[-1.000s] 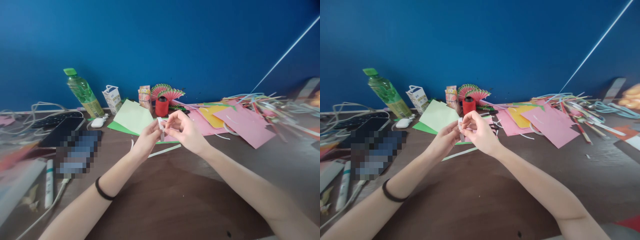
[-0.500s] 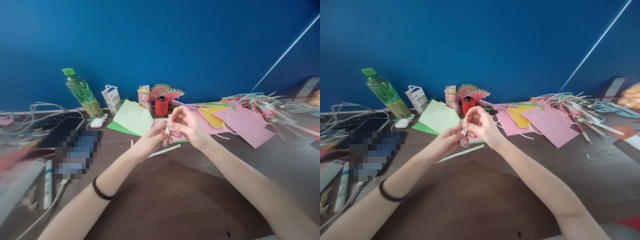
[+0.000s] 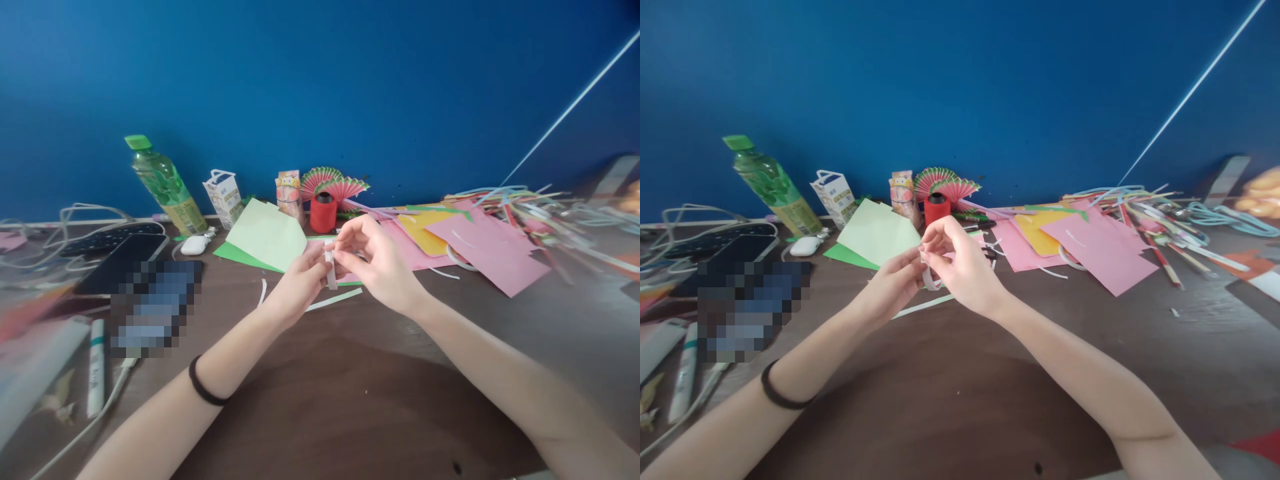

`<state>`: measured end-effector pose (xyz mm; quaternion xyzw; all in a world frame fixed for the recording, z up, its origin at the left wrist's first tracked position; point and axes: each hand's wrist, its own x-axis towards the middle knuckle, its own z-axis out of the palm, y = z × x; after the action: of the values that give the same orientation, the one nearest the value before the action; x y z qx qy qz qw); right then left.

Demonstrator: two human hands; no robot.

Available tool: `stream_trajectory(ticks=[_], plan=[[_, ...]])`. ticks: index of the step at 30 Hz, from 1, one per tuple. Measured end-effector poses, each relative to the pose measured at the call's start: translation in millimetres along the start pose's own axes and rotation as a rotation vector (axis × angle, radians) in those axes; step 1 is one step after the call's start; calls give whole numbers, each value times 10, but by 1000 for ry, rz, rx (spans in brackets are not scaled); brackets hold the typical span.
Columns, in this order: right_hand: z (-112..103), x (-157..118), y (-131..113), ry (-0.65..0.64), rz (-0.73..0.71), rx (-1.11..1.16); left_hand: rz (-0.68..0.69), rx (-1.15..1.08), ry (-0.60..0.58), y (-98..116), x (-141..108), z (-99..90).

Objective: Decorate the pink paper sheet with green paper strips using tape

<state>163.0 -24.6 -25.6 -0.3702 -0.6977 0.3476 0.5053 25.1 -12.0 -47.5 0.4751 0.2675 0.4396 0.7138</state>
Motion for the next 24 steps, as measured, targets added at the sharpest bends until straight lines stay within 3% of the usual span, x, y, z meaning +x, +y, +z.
stream_trajectory(ticks=[9,15,24], plan=[[-30,5,52,-78,112,92,42,157,66,-40,-8,6],[-80,40,14,-129,192,215,19,94,14,-43,0,-4],[-44,17,8,-41,43,18,4,162,58,-67,28,-49]])
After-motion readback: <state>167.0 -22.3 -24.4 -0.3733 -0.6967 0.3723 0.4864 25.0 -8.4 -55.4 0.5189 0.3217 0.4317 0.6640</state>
